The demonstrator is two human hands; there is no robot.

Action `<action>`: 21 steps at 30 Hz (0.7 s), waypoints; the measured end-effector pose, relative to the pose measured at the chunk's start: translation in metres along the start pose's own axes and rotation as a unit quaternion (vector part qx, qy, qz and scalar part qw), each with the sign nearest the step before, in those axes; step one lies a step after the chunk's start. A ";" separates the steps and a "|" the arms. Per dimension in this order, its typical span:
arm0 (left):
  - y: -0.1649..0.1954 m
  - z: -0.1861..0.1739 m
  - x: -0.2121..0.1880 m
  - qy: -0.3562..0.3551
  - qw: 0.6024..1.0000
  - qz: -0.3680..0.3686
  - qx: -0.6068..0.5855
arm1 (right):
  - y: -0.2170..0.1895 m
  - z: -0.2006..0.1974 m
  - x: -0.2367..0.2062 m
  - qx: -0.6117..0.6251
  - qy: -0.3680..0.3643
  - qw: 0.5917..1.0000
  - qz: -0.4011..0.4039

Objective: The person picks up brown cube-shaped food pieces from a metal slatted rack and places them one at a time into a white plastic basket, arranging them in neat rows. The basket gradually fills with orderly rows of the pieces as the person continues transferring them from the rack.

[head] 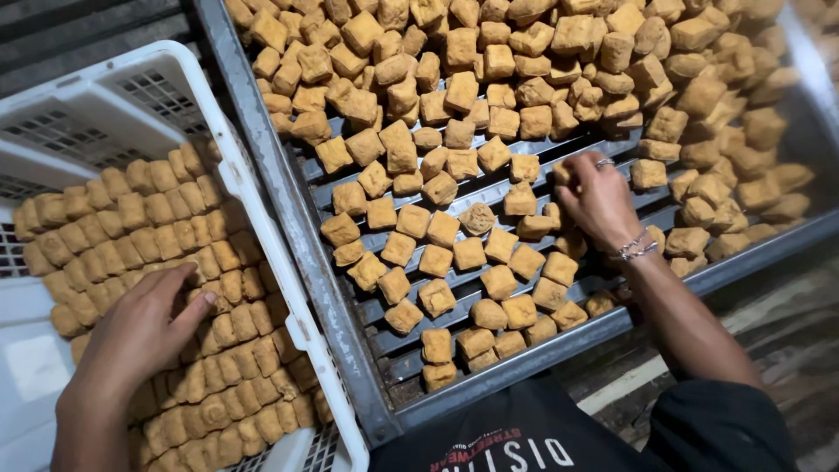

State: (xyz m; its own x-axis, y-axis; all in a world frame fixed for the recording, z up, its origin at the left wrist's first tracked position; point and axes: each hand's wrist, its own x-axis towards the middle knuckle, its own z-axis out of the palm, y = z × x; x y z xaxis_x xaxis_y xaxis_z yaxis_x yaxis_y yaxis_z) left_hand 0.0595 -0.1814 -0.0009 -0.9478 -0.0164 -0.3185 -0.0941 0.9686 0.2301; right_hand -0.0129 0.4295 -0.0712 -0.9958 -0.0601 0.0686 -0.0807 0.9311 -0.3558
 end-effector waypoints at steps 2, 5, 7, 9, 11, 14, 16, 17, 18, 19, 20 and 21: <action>0.001 0.000 0.000 -0.016 1.000 -0.019 0.015 | 0.002 -0.002 -0.001 -0.020 0.010 1.000 -0.018; 0.002 0.001 0.001 0.007 1.000 0.012 0.017 | 0.011 -0.011 -0.004 -0.045 -0.016 0.999 -0.013; 0.002 0.003 0.000 0.007 1.000 0.014 0.016 | 0.018 -0.024 -0.008 -0.034 -0.060 0.997 0.031; 0.002 0.004 0.000 0.005 1.000 0.014 0.016 | 0.023 -0.035 -0.014 -0.011 -0.009 0.999 -0.040; 0.002 0.005 0.001 0.003 1.000 0.008 0.014 | 0.026 -0.041 -0.022 0.008 0.038 0.994 -0.099; 0.001 0.007 0.002 0.012 1.000 0.022 0.014 | 0.023 -0.037 -0.035 0.042 0.041 0.989 -0.133; 0.000 0.010 0.003 0.011 0.999 0.026 0.020 | 0.019 -0.030 -0.041 0.059 -0.008 0.988 -0.140; -0.001 0.012 0.004 0.010 0.999 0.028 0.025 | 0.017 -0.025 -0.043 0.044 -0.006 0.985 -0.164; -0.002 0.014 0.005 0.014 0.999 0.035 0.018 | 0.015 -0.022 -0.043 0.029 -0.005 0.982 -0.188; -0.003 0.015 0.005 0.018 0.999 0.041 0.011 | 0.011 -0.019 -0.043 0.014 -0.004 0.977 -0.212; -0.005 0.017 0.006 0.022 0.999 0.046 0.003 | 0.010 -0.017 -0.041 0.001 -0.036 0.985 -0.170; -0.006 0.018 0.006 0.026 0.998 0.049 0.000 | 0.007 -0.016 -0.037 -0.012 -0.068 0.989 -0.130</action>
State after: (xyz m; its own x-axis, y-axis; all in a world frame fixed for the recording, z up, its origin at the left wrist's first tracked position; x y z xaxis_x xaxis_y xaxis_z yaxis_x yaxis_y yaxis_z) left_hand 0.0596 -0.1826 -0.0206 -0.9671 0.0663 -0.2455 0.0006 0.9660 0.2585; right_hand 0.0235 0.4436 -0.0614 -0.9384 -0.3442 0.0288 -0.3349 0.8864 -0.3197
